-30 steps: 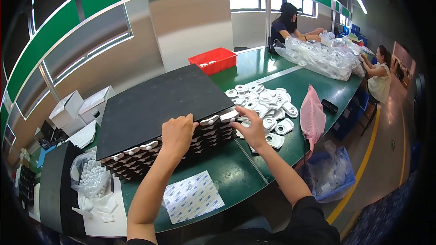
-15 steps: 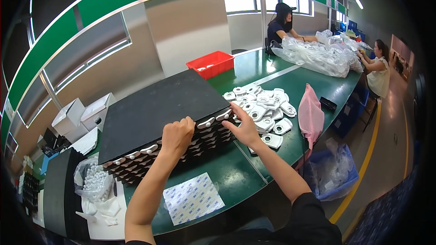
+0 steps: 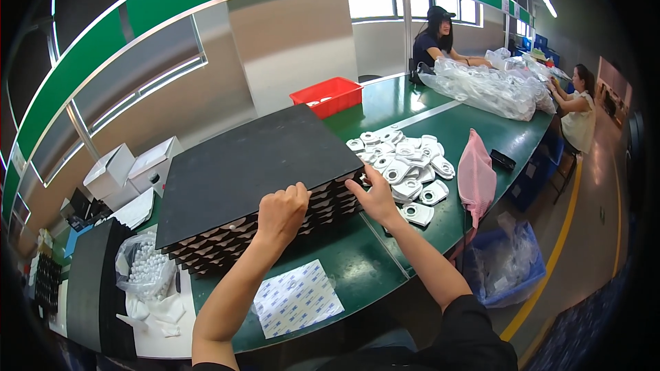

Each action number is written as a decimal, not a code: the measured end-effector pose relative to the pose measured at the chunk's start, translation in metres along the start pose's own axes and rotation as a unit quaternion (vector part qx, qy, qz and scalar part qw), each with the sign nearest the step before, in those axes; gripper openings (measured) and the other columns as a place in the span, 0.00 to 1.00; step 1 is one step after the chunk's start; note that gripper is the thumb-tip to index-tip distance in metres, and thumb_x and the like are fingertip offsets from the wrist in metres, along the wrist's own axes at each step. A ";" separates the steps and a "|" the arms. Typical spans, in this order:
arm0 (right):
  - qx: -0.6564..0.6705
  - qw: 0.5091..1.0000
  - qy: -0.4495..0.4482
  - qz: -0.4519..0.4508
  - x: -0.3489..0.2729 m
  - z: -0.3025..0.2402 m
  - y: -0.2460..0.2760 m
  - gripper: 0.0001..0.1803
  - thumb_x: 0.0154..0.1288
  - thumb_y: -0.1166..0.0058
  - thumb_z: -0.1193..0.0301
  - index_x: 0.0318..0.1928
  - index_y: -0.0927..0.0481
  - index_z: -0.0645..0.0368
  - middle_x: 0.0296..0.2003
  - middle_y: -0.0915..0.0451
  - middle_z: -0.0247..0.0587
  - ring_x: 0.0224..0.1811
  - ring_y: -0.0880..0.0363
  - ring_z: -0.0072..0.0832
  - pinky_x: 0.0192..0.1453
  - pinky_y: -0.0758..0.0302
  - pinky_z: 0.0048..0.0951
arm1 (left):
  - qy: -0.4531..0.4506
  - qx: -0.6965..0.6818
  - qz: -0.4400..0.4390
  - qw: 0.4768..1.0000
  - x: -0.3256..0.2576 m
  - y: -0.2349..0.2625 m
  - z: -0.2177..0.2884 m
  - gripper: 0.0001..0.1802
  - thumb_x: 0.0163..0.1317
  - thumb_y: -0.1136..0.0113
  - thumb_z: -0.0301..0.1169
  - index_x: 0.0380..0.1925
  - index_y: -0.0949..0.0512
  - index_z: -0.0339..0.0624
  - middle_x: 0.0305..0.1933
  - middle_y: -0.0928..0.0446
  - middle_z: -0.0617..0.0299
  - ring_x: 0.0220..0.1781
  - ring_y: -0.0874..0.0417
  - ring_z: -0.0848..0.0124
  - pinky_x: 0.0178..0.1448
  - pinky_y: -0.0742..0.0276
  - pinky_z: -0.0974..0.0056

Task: Assembling small plastic components by applying glue and attaching parts on a factory workbench.

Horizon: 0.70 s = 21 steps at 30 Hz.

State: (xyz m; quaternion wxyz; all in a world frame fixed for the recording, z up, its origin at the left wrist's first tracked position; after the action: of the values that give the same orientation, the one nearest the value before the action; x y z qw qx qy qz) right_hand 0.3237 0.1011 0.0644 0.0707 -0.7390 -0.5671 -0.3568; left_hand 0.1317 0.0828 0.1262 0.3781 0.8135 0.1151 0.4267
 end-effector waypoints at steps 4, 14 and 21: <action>0.073 0.996 -0.060 -0.001 -0.005 0.005 0.000 0.36 0.57 0.43 0.67 0.62 0.45 0.67 0.57 0.36 0.49 0.59 0.36 0.32 0.58 0.36 0.31 | 0.104 -0.103 0.026 0.989 -0.018 0.037 -0.017 0.16 0.57 0.46 0.42 0.38 0.27 0.41 0.19 0.25 0.57 0.20 0.22 0.60 0.23 0.28 0.61; 0.139 0.989 -0.049 0.011 0.009 0.011 0.007 0.26 0.67 0.58 0.66 0.61 0.42 0.67 0.59 0.37 0.46 0.61 0.39 0.30 0.62 0.42 0.26 | 0.501 0.078 0.026 0.862 -0.190 0.073 -0.208 0.24 0.64 0.62 0.45 0.25 0.23 0.38 0.24 0.25 0.44 0.30 0.24 0.46 0.35 0.33 0.45; 0.158 0.984 -0.079 0.000 0.003 -0.001 -0.013 0.24 0.68 0.61 0.67 0.60 0.42 0.66 0.49 0.31 0.39 0.47 0.33 0.22 0.53 0.37 0.21 | 0.567 -0.131 -0.016 0.813 -0.232 0.038 -0.212 0.34 0.64 0.68 0.50 0.18 0.27 0.29 0.23 0.27 0.39 0.31 0.25 0.44 0.37 0.35 0.49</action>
State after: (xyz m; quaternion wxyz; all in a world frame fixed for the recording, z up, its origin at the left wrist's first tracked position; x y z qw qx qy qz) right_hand 0.3118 0.1078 0.0634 0.1421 -0.7442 -0.6202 -0.2034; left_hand -0.1806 0.0483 0.0870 0.3556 0.3687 0.2649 0.8170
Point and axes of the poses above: each hand's wrist, its own x-axis towards the middle knuckle, its own y-axis out of the back of the hand, z = x × y, the point moved 3 cm from there along x, towards the middle knuckle
